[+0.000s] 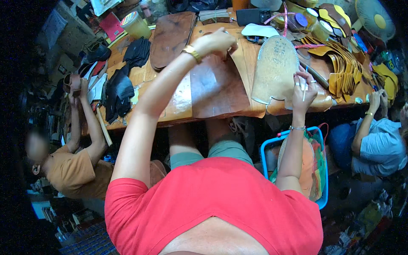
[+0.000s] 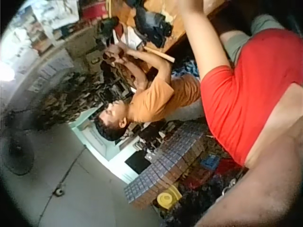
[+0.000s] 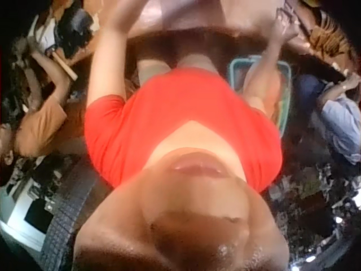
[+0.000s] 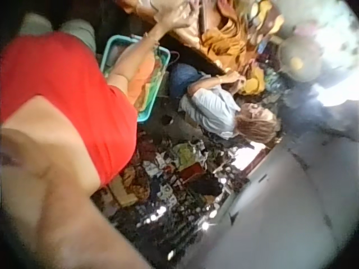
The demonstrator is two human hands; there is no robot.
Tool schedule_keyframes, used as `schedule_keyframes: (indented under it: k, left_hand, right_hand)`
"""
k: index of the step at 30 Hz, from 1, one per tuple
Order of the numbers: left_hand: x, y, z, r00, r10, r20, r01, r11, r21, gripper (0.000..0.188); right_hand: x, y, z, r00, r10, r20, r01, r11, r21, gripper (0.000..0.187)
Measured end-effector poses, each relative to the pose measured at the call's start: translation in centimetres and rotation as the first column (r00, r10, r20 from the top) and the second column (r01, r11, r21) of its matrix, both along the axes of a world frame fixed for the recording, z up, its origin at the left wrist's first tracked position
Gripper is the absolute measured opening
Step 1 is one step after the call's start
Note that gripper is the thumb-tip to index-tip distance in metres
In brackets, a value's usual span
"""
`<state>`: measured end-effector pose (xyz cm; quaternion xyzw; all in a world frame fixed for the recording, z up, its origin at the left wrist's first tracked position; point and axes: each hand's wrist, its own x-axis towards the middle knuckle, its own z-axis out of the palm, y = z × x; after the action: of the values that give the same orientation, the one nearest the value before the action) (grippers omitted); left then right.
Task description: The person places a shoe insole template on a leather piece and uses a pen to trace its outline. They repeat this process on multiple leather pieces, moving the template and repositioning the leather as needed.
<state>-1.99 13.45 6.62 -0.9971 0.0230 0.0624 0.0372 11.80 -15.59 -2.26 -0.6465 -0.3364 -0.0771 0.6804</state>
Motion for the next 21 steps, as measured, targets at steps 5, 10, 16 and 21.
schedule_keyframes:
  k: [5, 10, 16, 21]
  left_hand:
    - [-4.4, 7.7, 7.3, 0.997, 0.006, 0.076, 0.029, 0.895, -0.444, 0.028]
    - [-12.7, 12.5, 10.8, 0.782, 0.396, 0.48, 0.064, 0.716, -0.695, 0.018]
    - [-17.0, 21.8, -2.0, 0.361, 0.889, 0.281, -0.222, 0.375, -0.9, 0.033]
    - [-19.2, 17.7, -6.9, 0.131, 0.805, 0.579, -0.767, 0.452, -0.454, 0.081]
  right_hand:
    - [-1.3, -1.2, 0.6, 0.997, -0.045, 0.067, 0.042, 0.998, 0.043, 0.006]
    - [-4.1, 0.1, 1.4, 0.997, 0.011, 0.076, -0.018, 0.995, 0.094, 0.008]
    - [-8.1, 2.6, 1.4, 0.984, 0.154, 0.088, -0.154, 0.988, -0.013, 0.013]
    - [-11.3, 4.7, 0.5, 0.951, 0.3, 0.082, -0.289, 0.95, -0.118, 0.01]
